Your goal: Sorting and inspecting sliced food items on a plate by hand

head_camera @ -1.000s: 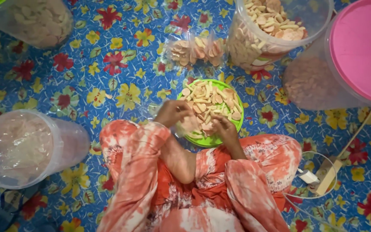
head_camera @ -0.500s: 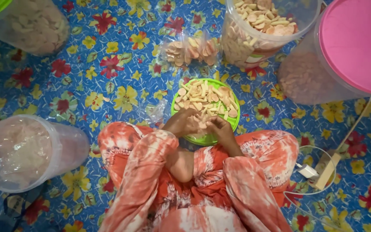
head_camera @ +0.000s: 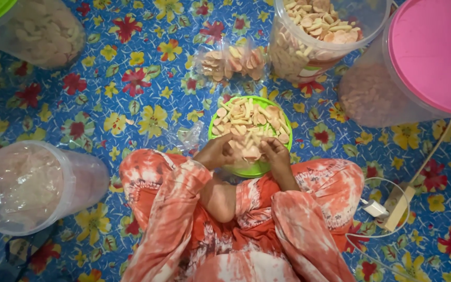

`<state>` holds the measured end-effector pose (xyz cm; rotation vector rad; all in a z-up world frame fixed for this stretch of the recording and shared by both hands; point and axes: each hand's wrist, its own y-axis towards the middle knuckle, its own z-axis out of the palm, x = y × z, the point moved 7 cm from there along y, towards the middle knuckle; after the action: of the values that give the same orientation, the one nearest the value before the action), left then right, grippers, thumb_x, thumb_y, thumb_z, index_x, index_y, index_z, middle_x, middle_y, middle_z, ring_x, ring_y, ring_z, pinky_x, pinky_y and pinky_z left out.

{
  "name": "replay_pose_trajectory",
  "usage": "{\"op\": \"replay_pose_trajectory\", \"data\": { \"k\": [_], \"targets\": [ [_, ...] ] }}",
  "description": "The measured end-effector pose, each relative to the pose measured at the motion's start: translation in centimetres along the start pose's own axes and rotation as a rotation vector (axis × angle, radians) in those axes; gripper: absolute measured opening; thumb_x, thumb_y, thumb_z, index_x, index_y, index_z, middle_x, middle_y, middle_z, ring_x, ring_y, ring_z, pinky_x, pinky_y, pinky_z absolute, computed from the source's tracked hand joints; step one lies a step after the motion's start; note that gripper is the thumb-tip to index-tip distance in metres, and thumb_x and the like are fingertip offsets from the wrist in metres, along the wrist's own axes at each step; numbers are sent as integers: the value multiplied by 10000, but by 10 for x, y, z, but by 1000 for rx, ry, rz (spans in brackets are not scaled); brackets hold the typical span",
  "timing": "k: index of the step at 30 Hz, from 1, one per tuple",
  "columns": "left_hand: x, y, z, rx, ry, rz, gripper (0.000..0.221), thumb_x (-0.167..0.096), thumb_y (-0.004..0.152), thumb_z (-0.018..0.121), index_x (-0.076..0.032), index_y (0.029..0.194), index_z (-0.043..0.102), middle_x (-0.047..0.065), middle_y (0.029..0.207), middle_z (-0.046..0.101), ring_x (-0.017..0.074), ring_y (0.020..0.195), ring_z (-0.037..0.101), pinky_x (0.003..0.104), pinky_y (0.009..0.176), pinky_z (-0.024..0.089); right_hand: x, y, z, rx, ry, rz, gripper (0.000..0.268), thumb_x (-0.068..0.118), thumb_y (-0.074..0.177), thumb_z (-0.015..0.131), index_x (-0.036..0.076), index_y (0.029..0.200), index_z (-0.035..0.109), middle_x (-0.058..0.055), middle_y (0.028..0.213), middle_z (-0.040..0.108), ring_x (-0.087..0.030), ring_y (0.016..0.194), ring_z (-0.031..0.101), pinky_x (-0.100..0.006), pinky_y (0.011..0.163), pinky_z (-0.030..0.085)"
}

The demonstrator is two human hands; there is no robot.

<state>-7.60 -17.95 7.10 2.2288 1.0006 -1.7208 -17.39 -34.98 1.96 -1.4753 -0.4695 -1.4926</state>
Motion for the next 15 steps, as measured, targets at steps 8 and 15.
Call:
{"op": "replay_pose_trajectory", "data": {
  "k": [8, 15],
  "targets": [
    [6, -23, -77, -317, -233, 3, 536, -9, 699, 681, -193, 1194, 590, 106, 868, 681, 158, 718, 641, 271, 674, 538, 14, -6, 0, -84, 91, 9, 160, 157, 877, 613, 78, 1014, 636, -4, 802, 638, -52, 685, 609, -153, 546, 510],
    [14, -48, -122, -929, 409, 37, 567, -44, 607, 776, -108, 1133, 574, 152, 1005, 572, 308, 788, 631, 400, 692, 536, 7, -1, 8, -37, 65, 22, 171, 119, 855, 631, 41, 1007, 641, -78, 790, 634, -125, 698, 642, -213, 583, 544]
  ]
}}
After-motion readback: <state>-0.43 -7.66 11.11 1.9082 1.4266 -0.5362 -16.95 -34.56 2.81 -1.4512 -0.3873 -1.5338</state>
